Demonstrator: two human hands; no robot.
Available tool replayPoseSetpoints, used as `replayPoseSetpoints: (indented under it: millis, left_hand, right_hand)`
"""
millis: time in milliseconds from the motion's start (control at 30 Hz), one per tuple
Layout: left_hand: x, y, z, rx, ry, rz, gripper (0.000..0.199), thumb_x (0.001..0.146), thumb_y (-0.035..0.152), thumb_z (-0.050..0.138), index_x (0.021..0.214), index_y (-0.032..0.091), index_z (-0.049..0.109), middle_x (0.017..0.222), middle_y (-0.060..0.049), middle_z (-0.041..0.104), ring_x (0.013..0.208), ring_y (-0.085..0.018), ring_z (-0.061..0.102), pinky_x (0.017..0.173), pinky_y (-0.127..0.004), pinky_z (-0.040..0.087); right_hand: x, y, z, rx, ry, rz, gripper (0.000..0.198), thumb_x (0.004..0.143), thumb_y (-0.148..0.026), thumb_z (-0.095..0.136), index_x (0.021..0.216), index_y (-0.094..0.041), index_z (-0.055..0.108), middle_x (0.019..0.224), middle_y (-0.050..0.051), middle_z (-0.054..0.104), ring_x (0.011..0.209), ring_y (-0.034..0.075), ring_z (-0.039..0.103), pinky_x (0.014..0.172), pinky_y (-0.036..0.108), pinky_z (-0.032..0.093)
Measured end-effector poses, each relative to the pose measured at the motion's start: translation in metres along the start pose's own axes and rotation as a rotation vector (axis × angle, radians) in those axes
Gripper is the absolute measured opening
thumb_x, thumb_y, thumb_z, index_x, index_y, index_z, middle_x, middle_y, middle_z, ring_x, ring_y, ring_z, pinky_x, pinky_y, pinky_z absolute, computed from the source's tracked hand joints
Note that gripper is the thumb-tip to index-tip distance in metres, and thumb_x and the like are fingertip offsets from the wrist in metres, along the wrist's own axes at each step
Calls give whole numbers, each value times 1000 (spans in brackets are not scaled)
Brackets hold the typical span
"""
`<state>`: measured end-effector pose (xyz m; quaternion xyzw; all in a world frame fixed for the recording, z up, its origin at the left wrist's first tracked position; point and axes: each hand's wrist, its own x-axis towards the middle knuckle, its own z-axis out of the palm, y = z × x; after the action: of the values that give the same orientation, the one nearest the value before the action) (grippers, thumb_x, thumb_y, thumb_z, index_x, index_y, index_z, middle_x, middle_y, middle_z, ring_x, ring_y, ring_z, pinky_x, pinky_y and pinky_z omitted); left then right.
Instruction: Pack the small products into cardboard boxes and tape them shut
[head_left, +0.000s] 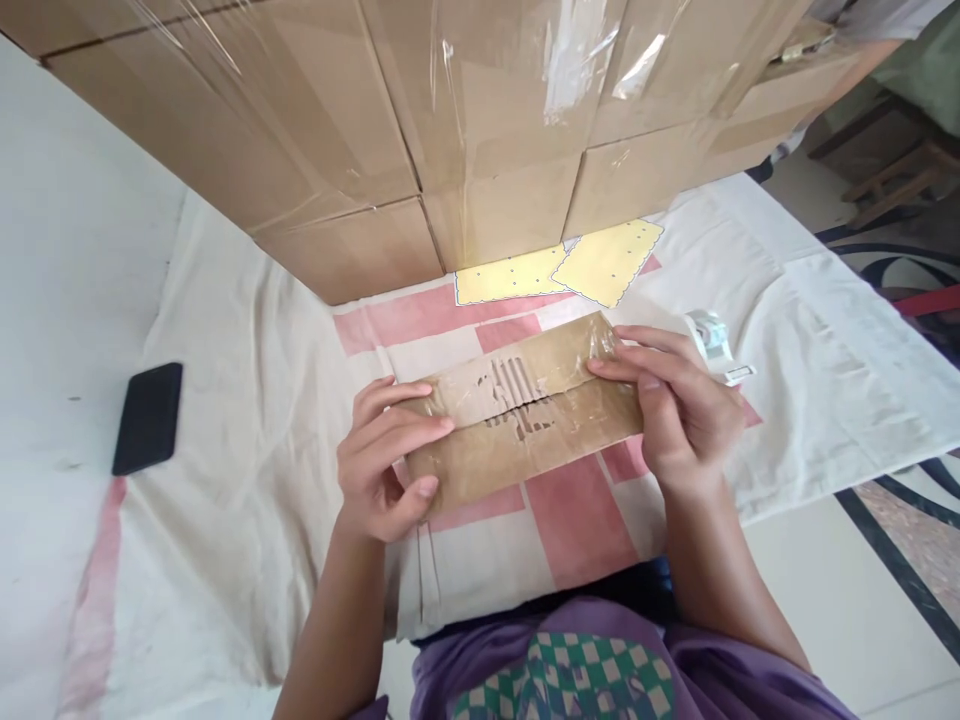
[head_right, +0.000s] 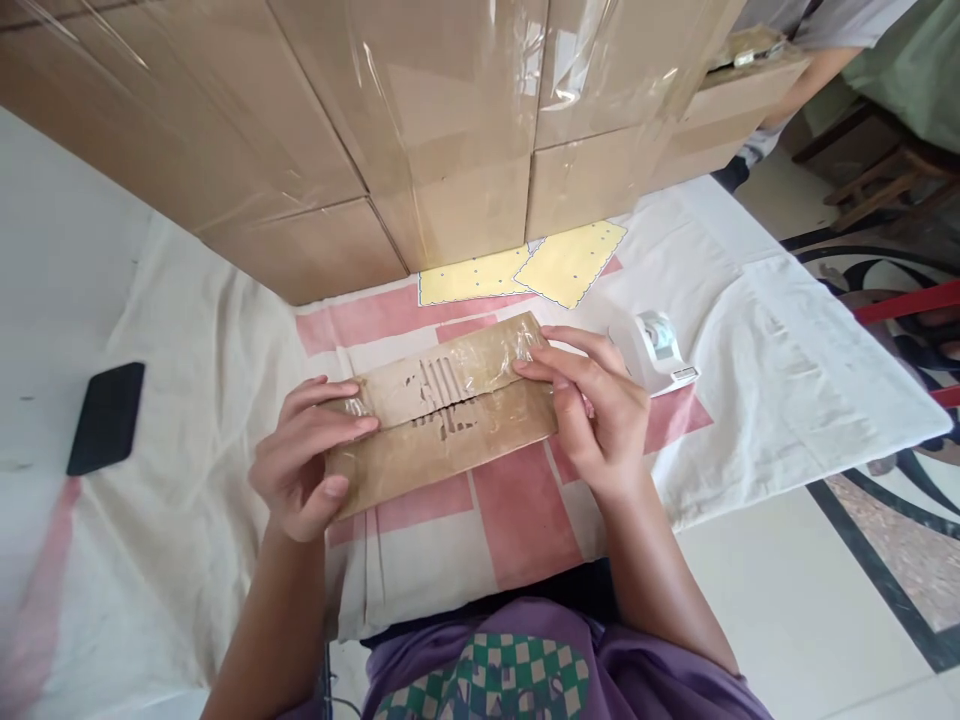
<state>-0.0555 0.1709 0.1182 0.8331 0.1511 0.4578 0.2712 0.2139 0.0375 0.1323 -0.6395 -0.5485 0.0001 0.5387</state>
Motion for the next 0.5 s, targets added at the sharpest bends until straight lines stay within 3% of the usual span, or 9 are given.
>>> replayPoseSetpoints:
  millis: [133,233,367,433,500]
  left_hand:
    - [3,-2,-8,41,-111,43,48,91,61,46,119,33,73,90,-7,75,117,-35,61,113,-58,31]
    - [8,8,-20,83,-149,51,52,92,65,42,120,33,72,105,-7,75,117,-35,63,116,-59,29]
    - [24,34,-30,263,-389,108,53,91,59,52,133,30,64,132,-9,68,124,-37,60,118,-60,26]
    - [30,46,-30,375,-517,118,58,88,46,64,143,29,55,136,-9,67,126,-36,59,115,-57,32]
    - [34,53,-25,457,-561,123,67,85,40,69,148,28,50,134,-8,68,125,-35,60,111,-53,39]
  right_hand:
    - [-1,-8,-4,11,-51,-36,32,98,-24,50,124,-29,67,105,5,79,124,31,63,104,58,53]
    - [-6,-6,-24,-54,12,-4,33,96,-29,53,126,-28,67,119,7,75,120,32,65,102,57,53]
    - [-17,16,-70,-257,189,197,25,96,-28,54,113,-26,73,114,7,74,113,28,67,101,52,53]
    - [-21,32,-92,-335,216,319,22,95,-26,56,108,-24,74,110,6,75,113,27,67,101,49,52]
    - [-24,48,-108,-368,187,412,22,92,-26,58,106,-24,74,114,6,75,116,27,66,97,47,54]
